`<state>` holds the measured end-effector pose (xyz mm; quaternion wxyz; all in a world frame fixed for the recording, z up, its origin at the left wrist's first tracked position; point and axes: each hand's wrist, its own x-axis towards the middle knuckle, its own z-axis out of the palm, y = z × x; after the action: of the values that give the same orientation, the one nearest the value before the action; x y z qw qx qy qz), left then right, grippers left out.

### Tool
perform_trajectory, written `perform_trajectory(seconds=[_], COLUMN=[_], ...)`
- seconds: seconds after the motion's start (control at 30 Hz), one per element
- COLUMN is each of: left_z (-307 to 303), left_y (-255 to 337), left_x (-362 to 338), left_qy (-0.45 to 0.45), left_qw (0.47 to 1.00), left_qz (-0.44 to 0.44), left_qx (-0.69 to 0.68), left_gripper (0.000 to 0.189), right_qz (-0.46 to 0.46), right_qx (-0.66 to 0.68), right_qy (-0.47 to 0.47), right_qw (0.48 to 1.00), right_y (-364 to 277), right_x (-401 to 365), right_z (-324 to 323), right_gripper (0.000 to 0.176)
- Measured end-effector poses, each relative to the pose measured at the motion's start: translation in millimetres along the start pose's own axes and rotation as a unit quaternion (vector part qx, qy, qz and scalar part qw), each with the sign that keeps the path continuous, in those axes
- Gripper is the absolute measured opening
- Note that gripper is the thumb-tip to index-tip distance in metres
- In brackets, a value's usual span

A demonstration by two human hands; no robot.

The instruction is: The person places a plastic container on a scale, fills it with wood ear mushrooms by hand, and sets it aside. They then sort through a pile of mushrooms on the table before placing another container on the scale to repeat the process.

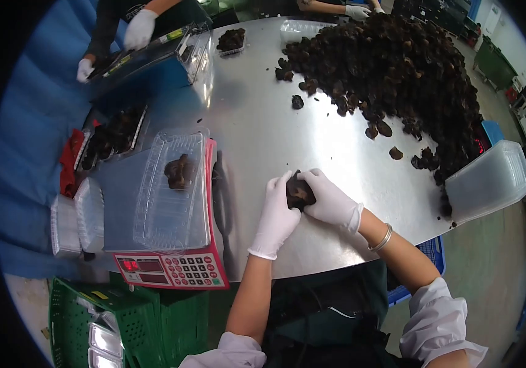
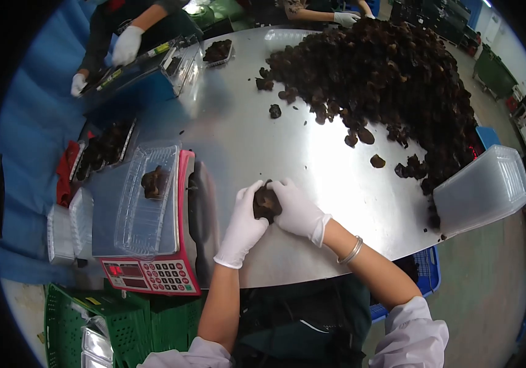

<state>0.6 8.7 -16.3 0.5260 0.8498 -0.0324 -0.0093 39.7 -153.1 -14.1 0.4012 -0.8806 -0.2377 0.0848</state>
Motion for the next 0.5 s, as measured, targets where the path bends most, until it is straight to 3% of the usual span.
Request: perform_trajectory(seconds=[0.13,0.2,0.27,0.33,0.43,0.5], left_z=[-12,-36,-63,-96,-144,-172], left_y=[9,32,56,67,63,58], left_x=[-15,-25,-34,-41,-52,-64], left_qy=[0.030,0.058,0.119,0.190,0.286,0.304], left_qw=[0.997,0.995,0.986,0.972,0.954,0.952], left_qz=[0.011,0.016,0.108,0.138,0.086,0.031], left_qx=[-0.066,-0.082,-0.043,-0.007,-0.012,0.027], left_gripper=[0.069,0.068,0.063,0.068,0.066,0.064], right_qz=[0.008,-0.035,-0.075,-0.152,-0.280,-0.294], right_qx=[0.087,0.088,0.115,0.137,0.106,0.083], right_qy=[-0.022,-0.021,-0.024,-0.044,-0.071,-0.125], right_qw=[0.996,0.995,0.990,0.978,0.951,0.944], right_y=[-31,-62,-89,-120,-162,-180], right_x=[-13,-12,2,30,84,115], right_z=[-11,-26,-36,-36,-11,15], right_gripper=[0.055,0.060,0.061,0.061,0.056,0.057])
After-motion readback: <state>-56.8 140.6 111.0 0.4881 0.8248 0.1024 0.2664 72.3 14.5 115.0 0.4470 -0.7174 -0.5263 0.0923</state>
